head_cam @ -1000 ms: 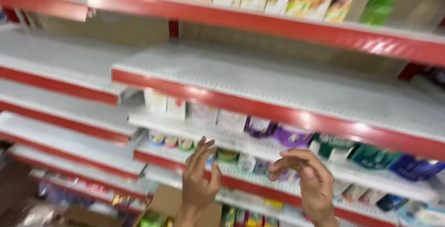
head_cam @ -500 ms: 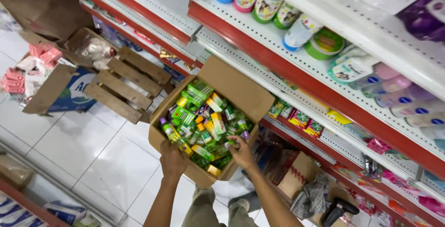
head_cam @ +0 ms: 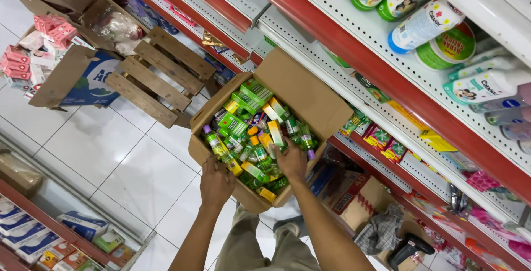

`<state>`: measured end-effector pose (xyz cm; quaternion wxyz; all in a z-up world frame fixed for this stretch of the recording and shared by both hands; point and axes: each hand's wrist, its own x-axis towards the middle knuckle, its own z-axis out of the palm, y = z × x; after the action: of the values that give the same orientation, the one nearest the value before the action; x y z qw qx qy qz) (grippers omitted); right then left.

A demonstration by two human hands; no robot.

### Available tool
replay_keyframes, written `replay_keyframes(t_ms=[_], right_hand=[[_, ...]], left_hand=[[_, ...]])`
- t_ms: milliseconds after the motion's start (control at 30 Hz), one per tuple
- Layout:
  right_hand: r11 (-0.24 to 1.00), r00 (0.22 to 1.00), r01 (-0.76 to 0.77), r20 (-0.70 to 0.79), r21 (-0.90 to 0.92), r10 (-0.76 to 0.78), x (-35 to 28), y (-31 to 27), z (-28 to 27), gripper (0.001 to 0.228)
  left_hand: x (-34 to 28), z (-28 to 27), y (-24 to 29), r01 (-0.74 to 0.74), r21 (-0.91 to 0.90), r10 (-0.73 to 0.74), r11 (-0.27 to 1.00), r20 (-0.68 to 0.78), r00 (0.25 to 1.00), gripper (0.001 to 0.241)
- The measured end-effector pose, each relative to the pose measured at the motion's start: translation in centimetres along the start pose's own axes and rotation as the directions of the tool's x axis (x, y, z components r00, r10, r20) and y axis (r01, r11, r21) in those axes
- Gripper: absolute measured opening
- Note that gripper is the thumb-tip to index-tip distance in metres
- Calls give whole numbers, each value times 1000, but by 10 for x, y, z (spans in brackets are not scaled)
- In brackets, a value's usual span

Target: Scan and place items onto shelves in a grocery store.

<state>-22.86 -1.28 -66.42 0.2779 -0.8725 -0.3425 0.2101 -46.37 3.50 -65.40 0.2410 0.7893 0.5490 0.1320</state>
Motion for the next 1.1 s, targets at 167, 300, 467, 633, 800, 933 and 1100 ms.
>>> replay_keyframes(t_ms=[167,300,467,633,800,933,1100], right_hand=[[981,981,-175,100,88,166,8,40,27,43],[901,968,-243,147,359,203,-21,46,2,41],[655,922,-385,295,650,249,-87,71,-65,37],[657,931,-365,239,660,277,-158,128,-104,39],[586,918,-377,205,717,340,-194,203,-141,47],[518,810,-490,147,701,567,-214,304,-154,41],[806,749,-459,-325,374,577,-244,480,-108,33]], left_hand=[[-1,4,-2,26,8,-27,1000,60,998,25],[-2,1,22,68,-22,-66,997,86,994,39],[-20,45,77,108,-609,8,786,185,983,30],[-60,119,152,481,-710,160,515,630,760,33],[-95,183,208,731,-604,258,318,797,546,35],[-109,207,257,882,-441,236,166,886,399,41],[-129,231,307,917,-357,210,177,924,319,45]])
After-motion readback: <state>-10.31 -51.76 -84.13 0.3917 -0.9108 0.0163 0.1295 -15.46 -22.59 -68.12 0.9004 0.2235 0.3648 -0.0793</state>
